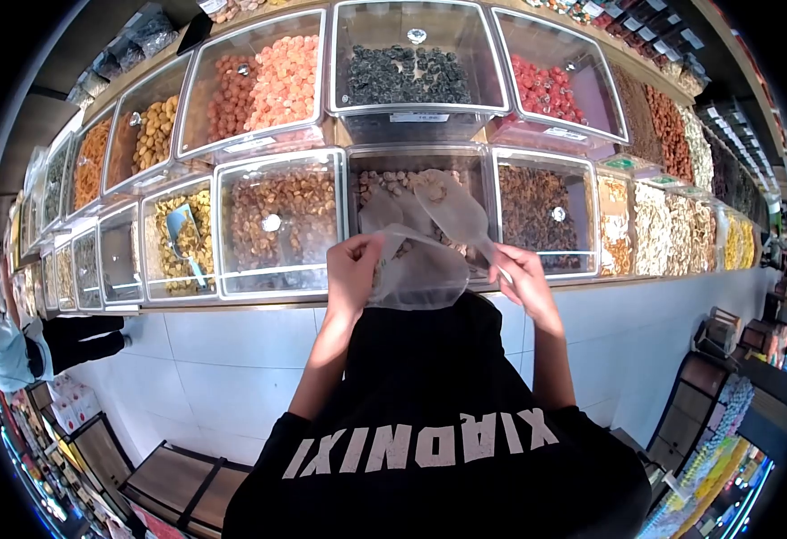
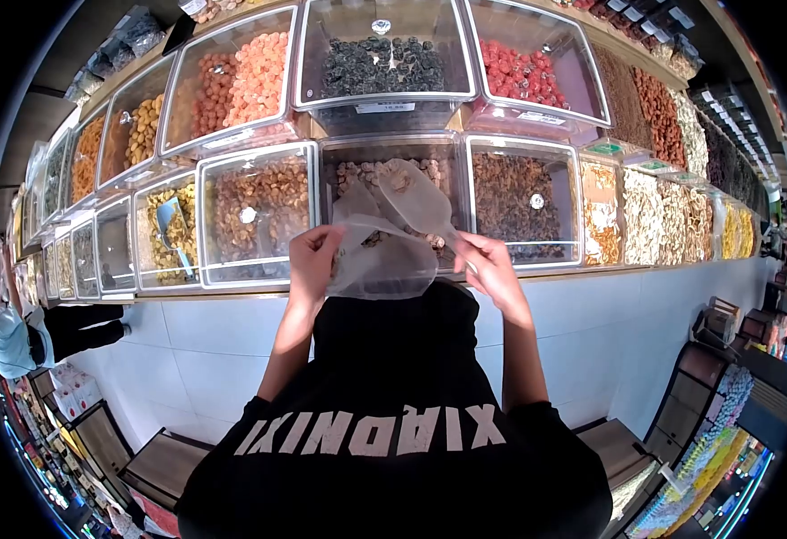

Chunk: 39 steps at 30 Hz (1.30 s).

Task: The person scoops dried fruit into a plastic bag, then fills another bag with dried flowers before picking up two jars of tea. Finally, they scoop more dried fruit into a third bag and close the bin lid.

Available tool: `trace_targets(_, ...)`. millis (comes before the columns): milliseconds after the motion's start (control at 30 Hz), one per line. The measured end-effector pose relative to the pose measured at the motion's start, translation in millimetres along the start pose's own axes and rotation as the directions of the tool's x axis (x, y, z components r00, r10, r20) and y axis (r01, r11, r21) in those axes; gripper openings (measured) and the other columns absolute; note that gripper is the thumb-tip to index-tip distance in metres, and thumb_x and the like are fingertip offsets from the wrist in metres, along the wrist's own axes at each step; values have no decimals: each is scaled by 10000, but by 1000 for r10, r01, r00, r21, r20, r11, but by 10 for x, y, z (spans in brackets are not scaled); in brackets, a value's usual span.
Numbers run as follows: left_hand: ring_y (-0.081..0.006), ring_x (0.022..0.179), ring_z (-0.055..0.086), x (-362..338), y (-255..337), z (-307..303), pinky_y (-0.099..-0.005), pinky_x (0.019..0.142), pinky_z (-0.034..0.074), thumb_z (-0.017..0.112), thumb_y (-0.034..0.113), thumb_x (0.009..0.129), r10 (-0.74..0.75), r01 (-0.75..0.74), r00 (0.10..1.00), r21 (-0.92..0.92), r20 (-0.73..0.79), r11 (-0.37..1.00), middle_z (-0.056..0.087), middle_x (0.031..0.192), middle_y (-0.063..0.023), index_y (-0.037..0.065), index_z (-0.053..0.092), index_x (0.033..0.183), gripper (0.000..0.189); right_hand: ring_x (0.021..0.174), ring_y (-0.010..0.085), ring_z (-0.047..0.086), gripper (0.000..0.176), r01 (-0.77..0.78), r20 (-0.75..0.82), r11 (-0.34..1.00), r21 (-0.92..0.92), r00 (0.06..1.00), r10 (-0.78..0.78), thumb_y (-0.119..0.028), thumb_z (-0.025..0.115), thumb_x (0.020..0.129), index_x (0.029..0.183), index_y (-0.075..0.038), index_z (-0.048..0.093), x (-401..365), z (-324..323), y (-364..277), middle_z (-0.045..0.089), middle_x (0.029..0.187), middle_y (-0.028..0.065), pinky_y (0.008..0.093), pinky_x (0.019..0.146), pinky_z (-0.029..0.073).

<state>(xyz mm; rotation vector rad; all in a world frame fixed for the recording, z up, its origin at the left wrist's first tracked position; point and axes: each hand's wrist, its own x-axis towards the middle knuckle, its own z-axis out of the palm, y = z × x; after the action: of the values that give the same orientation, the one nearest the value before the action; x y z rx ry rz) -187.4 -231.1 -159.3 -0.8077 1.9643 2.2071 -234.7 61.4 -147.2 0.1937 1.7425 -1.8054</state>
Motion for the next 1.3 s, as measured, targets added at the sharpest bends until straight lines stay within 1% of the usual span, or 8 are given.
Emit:
trace_targets(267, 3, 531, 349, 215, -21, 74, -205, 478, 249, 586, 248, 1015, 0, 19, 997, -259, 75, 966, 470, 626, 96, 10, 720, 1114, 290, 527, 82, 512, 379, 195, 189, 910, -366, 973, -132, -39, 555, 888, 1254, 41, 617, -582, -52, -306, 648, 718, 31, 239, 492, 393)
trace_targets(433, -77, 748, 645, 68, 263, 183, -219, 660, 517, 552, 211, 1030, 49, -12, 996, -450, 72, 893, 707, 898, -31, -17, 683, 1168, 297, 747, 371, 676, 438, 213, 126, 410, -887, 965, -229, -150, 675, 828, 1247, -38, 619, -504, 630, -487, 681, 856, 223, 408, 674, 534)
trace_targets(567, -157, 931, 693, 0, 191, 8, -284, 825, 564, 498, 201, 1049, 49, 32, 989, -533, 138, 845, 715, 1076, -93, -30, 634, 1233, 326, 699, 349, 676, 421, 236, 160, 231, -944, 938, -306, -145, 683, 828, 1230, -29, 628, -431, 739, -435, 696, 828, 199, 408, 635, 537)
trace_targets(767, -57, 674, 614, -129, 65, -205, -172, 494, 431, 513, 258, 1036, 2, 77, 993, -663, 118, 744, 692, 925, 8, 47, 631, 1224, 307, 574, 31, 499, 357, 293, 157, 812, -505, 956, -247, -30, 645, 842, 1195, 4, 679, -490, -94, -597, 629, 662, 15, 243, 507, 416)
trace_targets(800, -58, 652, 604, -105, -103, -306, -173, 481, 424, 520, 258, 1032, -13, 88, 993, -660, 118, 746, 688, 914, 12, 48, 632, 1209, 297, 549, 36, 494, 318, 100, 77, 850, -518, 995, -71, -54, 631, 870, 1173, 33, 675, -542, -62, -884, 624, 667, 11, 253, 485, 402)
trace_targets(933, -56, 526, 486, -270, -59, -312, -212, 419, 322, 481, 199, 1031, -198, 168, 980, -631, 24, 758, 571, 722, 19, 50, 625, 971, 215, 509, 78, 535, 269, -196, -35, 725, -661, 972, 231, -149, 584, 931, 1092, 43, 681, -88, -50, -798, 628, 664, 43, 278, 473, 439)
trace_targets(1067, -45, 428, 404, -374, -115, -382, -200, 352, 259, 448, 211, 1051, -161, 189, 981, -675, 104, 713, 566, 710, 21, 19, 627, 1095, 267, 587, 213, 654, 349, -223, -170, 411, -884, 972, 162, -270, 592, 911, 996, 55, 684, 880, 159, 198, 703, 762, 140, 366, 598, 524)
trace_targets(1300, -42, 403, 352, -527, -148, -419, -206, 341, 223, 441, 211, 1059, -69, 121, 992, -716, 102, 688, 552, 705, 33, 5, 608, 1239, 321, 662, 209, 647, 364, -20, -73, 872, -489, 997, -18, -312, 607, 929, 851, 30, 706, 1969, 290, 1632, 679, 704, 119, 367, 640, 487)
